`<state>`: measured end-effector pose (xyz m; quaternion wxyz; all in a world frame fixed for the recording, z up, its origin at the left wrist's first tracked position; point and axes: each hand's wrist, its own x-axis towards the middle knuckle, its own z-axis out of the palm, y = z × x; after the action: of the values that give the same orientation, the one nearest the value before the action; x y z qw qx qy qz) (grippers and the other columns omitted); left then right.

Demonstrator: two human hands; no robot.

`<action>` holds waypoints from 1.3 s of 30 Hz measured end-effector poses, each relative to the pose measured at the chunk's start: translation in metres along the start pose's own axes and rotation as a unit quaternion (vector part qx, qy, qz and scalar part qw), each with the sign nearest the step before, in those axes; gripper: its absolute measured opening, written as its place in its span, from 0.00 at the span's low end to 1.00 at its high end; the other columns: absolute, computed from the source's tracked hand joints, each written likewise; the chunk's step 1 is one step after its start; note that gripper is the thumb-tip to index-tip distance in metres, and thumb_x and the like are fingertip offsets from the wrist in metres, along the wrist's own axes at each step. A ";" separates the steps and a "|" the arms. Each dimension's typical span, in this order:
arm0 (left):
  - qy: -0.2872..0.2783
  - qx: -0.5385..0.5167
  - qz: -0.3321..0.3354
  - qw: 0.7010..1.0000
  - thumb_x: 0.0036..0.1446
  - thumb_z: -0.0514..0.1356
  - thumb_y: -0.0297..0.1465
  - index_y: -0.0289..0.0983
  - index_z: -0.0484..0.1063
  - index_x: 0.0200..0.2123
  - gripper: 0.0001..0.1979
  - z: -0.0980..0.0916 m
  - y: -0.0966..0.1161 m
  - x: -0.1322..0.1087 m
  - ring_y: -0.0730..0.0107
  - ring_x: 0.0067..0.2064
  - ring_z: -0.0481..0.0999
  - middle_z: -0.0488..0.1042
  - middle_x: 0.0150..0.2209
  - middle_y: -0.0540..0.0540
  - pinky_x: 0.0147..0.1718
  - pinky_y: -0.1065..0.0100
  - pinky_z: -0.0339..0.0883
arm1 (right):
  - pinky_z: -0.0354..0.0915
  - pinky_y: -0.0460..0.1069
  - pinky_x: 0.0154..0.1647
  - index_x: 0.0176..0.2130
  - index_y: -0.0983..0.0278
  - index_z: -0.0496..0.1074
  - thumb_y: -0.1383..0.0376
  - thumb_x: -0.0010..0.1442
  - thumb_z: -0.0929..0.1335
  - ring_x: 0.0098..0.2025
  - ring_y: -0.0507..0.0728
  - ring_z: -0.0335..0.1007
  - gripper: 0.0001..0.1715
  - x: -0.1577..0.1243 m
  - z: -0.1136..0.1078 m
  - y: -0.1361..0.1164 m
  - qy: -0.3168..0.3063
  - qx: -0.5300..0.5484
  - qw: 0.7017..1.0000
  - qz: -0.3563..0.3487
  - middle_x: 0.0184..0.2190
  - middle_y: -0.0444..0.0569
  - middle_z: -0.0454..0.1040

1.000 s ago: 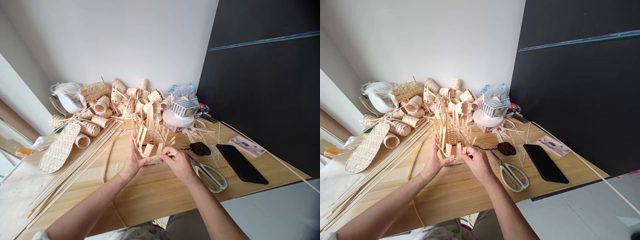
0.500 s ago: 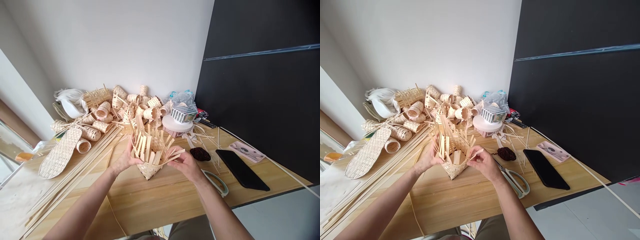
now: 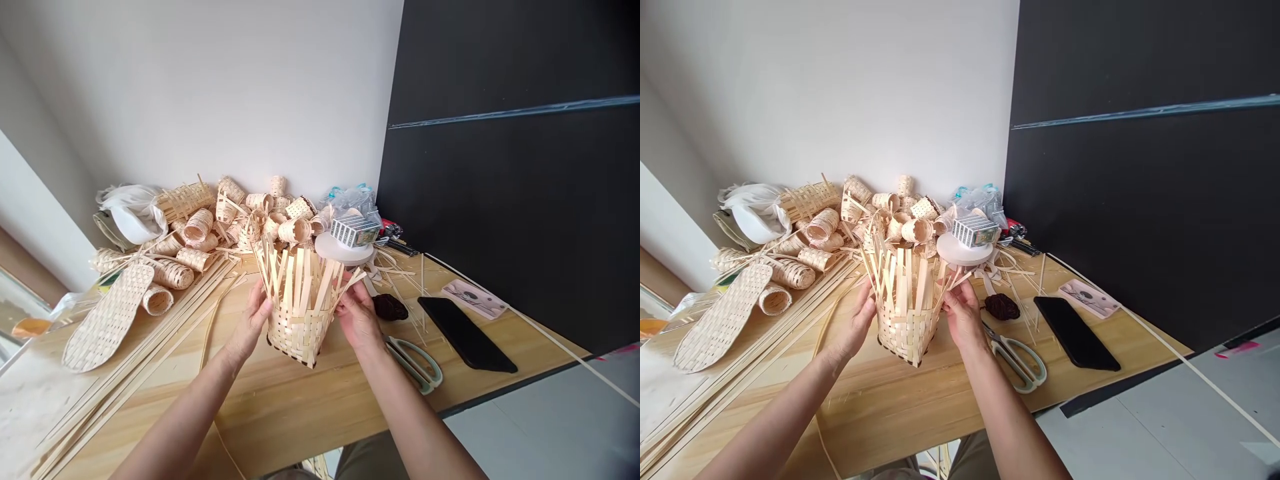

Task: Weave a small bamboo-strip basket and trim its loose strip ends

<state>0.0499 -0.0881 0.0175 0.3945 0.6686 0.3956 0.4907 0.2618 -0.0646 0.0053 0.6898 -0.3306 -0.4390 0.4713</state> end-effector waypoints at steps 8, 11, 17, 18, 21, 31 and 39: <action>-0.009 -0.087 0.048 0.995 0.33 0.67 0.52 0.38 0.34 0.64 0.63 0.018 0.012 0.009 0.51 0.65 0.45 0.46 0.65 0.35 0.62 0.58 0.45 | 0.58 0.43 0.20 0.48 0.53 0.67 0.55 0.48 0.71 0.29 0.50 0.68 0.26 0.002 0.009 0.002 0.021 0.038 0.999 -0.005 0.45 0.45 0.73; 0.046 -0.049 0.074 0.995 0.35 0.65 0.53 0.37 0.34 0.63 0.60 0.025 0.013 0.009 0.52 0.65 0.46 0.47 0.64 0.34 0.62 0.59 0.46 | 0.65 0.46 0.28 0.51 0.50 0.64 0.53 0.49 0.70 0.40 0.53 0.70 0.29 0.006 0.012 0.000 0.022 0.056 0.998 -0.016 0.54 0.44 0.67; 0.157 -0.034 0.105 0.981 0.39 0.65 0.50 0.39 0.35 0.63 0.56 0.030 0.013 0.012 0.50 0.65 0.48 0.45 0.65 0.36 0.62 0.56 0.46 | 0.62 0.55 0.52 0.53 0.56 0.64 0.51 0.47 0.72 0.58 0.60 0.60 0.35 0.000 0.019 -0.001 -0.030 0.064 0.998 0.001 0.59 0.50 0.61; 0.170 -0.027 0.107 0.979 0.39 0.66 0.49 0.39 0.35 0.63 0.57 0.031 0.012 0.013 0.50 0.64 0.49 0.46 0.64 0.36 0.61 0.55 0.47 | 0.60 0.55 0.55 0.53 0.57 0.64 0.53 0.46 0.73 0.60 0.61 0.57 0.36 -0.003 0.022 -0.001 -0.062 0.055 0.996 0.019 0.59 0.50 0.62; 0.198 0.027 0.116 0.973 0.36 0.67 0.50 0.38 0.40 0.63 0.58 0.034 0.005 0.015 0.46 0.64 0.48 0.48 0.62 0.34 0.61 0.51 0.46 | 0.56 0.55 0.59 0.56 0.55 0.61 0.55 0.47 0.74 0.61 0.60 0.55 0.39 -0.011 0.030 -0.004 -0.135 0.045 0.988 0.058 0.58 0.47 0.64; 0.149 0.266 0.206 0.930 0.52 0.58 0.47 0.43 0.48 0.61 0.37 0.027 -0.006 0.009 0.48 0.61 0.53 0.51 0.58 0.36 0.55 0.46 0.55 | 0.56 0.54 0.59 0.51 0.54 0.65 0.51 0.49 0.71 0.59 0.59 0.58 0.31 -0.005 0.017 0.001 -0.087 0.038 0.993 0.068 0.54 0.45 0.68; 0.198 0.289 0.187 0.918 0.53 0.58 0.45 0.41 0.59 0.52 0.26 0.027 0.013 0.010 0.54 0.55 0.60 0.56 0.50 0.40 0.52 0.50 0.59 | 0.62 0.58 0.53 0.46 0.58 0.69 0.47 0.55 0.65 0.54 0.62 0.65 0.25 -0.006 0.025 -0.002 -0.091 0.007 0.985 0.146 0.48 0.48 0.73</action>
<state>0.0798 -0.0876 0.0273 -0.0009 0.7044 0.4580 0.5424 0.2386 -0.0701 0.0153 0.5732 -0.3421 -0.4441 0.5977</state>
